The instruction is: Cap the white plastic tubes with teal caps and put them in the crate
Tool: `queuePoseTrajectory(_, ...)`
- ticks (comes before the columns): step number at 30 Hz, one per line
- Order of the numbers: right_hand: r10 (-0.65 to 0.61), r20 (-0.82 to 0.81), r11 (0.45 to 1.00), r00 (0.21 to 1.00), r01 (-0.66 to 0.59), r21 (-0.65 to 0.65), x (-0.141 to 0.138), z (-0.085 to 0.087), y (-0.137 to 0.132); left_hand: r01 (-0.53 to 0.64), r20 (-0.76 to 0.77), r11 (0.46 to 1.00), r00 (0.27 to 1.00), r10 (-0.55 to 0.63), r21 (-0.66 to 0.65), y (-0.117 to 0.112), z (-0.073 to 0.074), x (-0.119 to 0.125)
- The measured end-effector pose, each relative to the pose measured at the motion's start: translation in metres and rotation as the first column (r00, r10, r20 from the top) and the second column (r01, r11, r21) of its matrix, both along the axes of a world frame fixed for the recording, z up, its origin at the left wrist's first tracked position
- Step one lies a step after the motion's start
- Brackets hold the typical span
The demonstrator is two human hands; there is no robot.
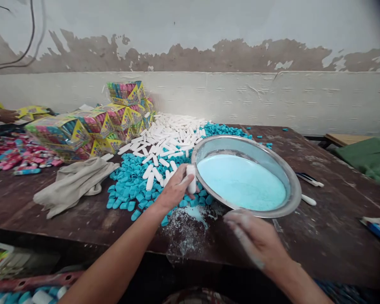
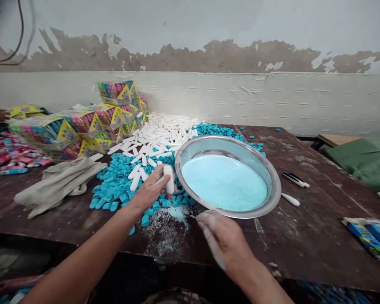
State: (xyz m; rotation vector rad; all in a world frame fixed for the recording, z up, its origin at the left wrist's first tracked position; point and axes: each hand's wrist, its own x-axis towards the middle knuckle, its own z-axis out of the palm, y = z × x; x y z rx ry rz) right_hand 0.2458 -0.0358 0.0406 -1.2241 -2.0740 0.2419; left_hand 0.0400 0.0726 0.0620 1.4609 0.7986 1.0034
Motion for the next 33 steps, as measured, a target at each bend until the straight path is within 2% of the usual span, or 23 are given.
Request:
queuePoseTrajectory(1, 0.048, 0.066, 0.996, 0.997, -0.043, -0.073, -0.010, -0.008, 0.002, -0.016, -0.015, 0.999, 1.000, 0.016, -0.030, -0.011, -0.008, -0.013)
queuePoseTrajectory(2, 0.038, 0.138, 0.991, 0.990, -0.019, -0.133, -0.020, -0.017, 0.007, -0.031, -0.024, 0.998, 0.999, 0.030, -0.059, -0.022, -0.017, -0.026)
queuePoseTrajectory(4, -0.045, 0.305, 0.977, 0.951, 0.105, -0.183, -0.036, -0.035, 0.021, -0.069, -0.021, 0.991, 0.998, 0.066, -0.115, -0.043, -0.037, -0.047)
queuePoseTrajectory(6, -0.124, 0.454, 0.962, 0.883, 0.218, -0.162, -0.050, -0.046, 0.035, -0.117, 0.003, 0.980, 0.993, 0.119, -0.161, -0.060, -0.056, -0.060)
queuePoseTrajectory(9, -0.180, 0.559, 0.936, 0.809, 0.316, -0.156, -0.071, -0.050, 0.050, -0.184, 0.054, 0.963, 0.979, 0.198, -0.197, -0.075, -0.077, -0.069)
queuePoseTrajectory(12, -0.158, 0.557, 0.908, 0.815, 0.341, -0.242, -0.093, -0.046, 0.056, -0.224, 0.090, 0.949, 0.964, 0.249, -0.220, -0.078, -0.090, -0.072)
queuePoseTrajectory(15, -0.011, 0.492, 0.944, 0.871, 0.171, -0.281, -0.112, -0.047, 0.050, -0.231, 0.109, 0.948, 0.960, 0.259, -0.218, -0.077, -0.097, -0.073)
queuePoseTrajectory(18, 0.098, 0.429, 0.983, 0.898, -0.020, -0.182, -0.116, -0.053, 0.034, -0.231, 0.110, 0.955, 0.961, 0.254, -0.188, -0.077, -0.101, -0.075)
queuePoseTrajectory(20, 0.101, 0.407, 0.991, 0.908, -0.058, -0.117, -0.105, -0.059, 0.023, -0.222, 0.127, 0.958, 0.961, 0.247, -0.179, -0.078, -0.102, -0.075)
queuePoseTrajectory(23, 0.003, 0.427, 0.999, 0.904, 0.020, -0.049, -0.076, -0.066, 0.018, -0.208, 0.177, 0.962, 0.955, 0.239, -0.176, -0.080, -0.104, -0.075)
queuePoseTrajectory(25, -0.112, 0.499, 0.990, 0.859, 0.137, -0.015, -0.060, -0.066, 0.024, -0.209, 0.190, 0.964, 0.952, 0.238, -0.162, -0.080, -0.105, -0.075)
queuePoseTrajectory(27, -0.184, 0.614, 0.973, 0.767, 0.231, 0.003, -0.053, -0.062, 0.035, -0.207, 0.188, 0.967, 0.954, 0.233, -0.146, -0.080, -0.106, -0.075)
queuePoseTrajectory(31, -0.165, 0.808, 0.974, 0.566, 0.222, 0.043, -0.062, -0.055, 0.056, -0.202, 0.177, 0.972, 0.959, 0.222, -0.122, -0.080, -0.105, -0.075)
queuePoseTrajectory(33, -0.174, 0.838, 0.973, 0.517, 0.223, 0.064, -0.068, -0.053, 0.063, -0.201, 0.173, 0.973, 0.960, 0.218, -0.114, -0.081, -0.104, -0.075)
